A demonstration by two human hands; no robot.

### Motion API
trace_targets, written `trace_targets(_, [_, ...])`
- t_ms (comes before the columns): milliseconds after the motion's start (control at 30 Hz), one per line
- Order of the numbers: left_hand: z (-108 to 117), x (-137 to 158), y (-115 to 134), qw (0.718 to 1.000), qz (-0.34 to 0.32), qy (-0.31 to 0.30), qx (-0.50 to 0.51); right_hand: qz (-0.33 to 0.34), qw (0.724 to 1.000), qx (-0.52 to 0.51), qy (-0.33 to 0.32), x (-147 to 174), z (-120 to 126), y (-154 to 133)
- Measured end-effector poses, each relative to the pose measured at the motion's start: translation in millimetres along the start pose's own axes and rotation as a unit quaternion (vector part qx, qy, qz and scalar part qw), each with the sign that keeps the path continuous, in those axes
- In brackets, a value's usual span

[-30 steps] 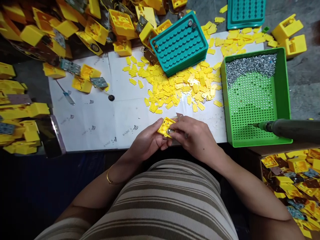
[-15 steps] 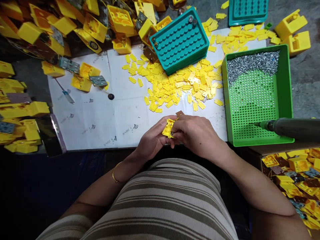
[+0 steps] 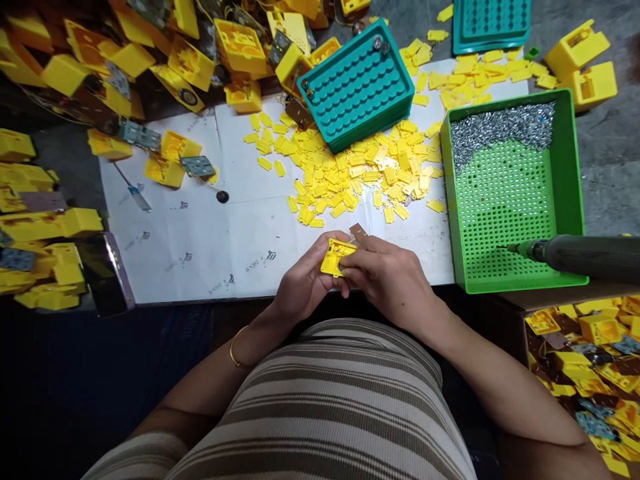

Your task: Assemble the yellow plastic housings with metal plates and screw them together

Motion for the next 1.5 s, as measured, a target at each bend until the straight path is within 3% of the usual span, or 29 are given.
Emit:
trace_targets(200, [-9, 1, -2, 0.998, 0.004, -0.055, 0.007, 0.016, 0.998, -0.049, 0.034, 12, 7, -14])
trace_targets(300, [-11, 4, 4, 0.999, -0.011, -0.043, -0.015, 0.025, 0.984, -0.094, 0.149, 19, 24, -16])
trace_targets(367, [-12, 5, 5, 0.999, -0.003, -0.045, -0.027, -0.018, 0.965, -0.092, 0.245, 28, 38, -3])
trace_targets(400, [-12, 6, 5, 0.998, 0.001, -0.048, -0.031, -0.043, 0.96, -0.091, 0.261, 31, 40, 5])
trace_targets(500, [-13, 6, 4, 0.997, 0.011, -0.061, -0.035, -0.074, 0.973, -0.135, 0.173, 27, 22, 25])
trace_targets(633, [-13, 6, -2, 0.996, 0.034, -0.076, -0.041, -0.052, 0.97, -0.223, 0.084, 17, 2, 35])
trace_targets(833, [-2, 8, -2, 0.991, 0.045, -0.014, -0.124, 0.001, 0.99, -0.122, 0.071, 7, 23, 28])
trace_targets(1000, [-3, 7, -4, 0.98, 0.072, -0.027, -0.182, -0.035, 0.998, -0.041, 0.039, 6, 33, 37])
trace_targets(1100, [-4, 7, -3, 0.974, 0.077, -0.025, -0.211, -0.106, 0.982, -0.155, 0.005, 6, 21, 44])
trace_targets(1233, [-7, 7, -2, 0.974, 0.065, -0.028, -0.213, -0.163, 0.921, -0.353, 0.028, 3, 11, 42])
trace_targets(1367, [-7, 7, -6, 0.965, 0.078, -0.033, -0.247, -0.139, 0.92, -0.364, 0.045, -1, 14, 42])
trace_targets(1500, [-10, 10, -9, 0.957, 0.1, -0.079, -0.262, -0.087, 0.943, -0.322, -0.013, -4, 11, 39])
Point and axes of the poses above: each hand's wrist, its own x-axis away from the middle knuckle, its own z-axis out of the back of the hand, y = z × x, the point moved 8 cm from there along -x, towards the middle knuckle, and after that the axes turned 12 degrees about z, right-handed, at the moved point
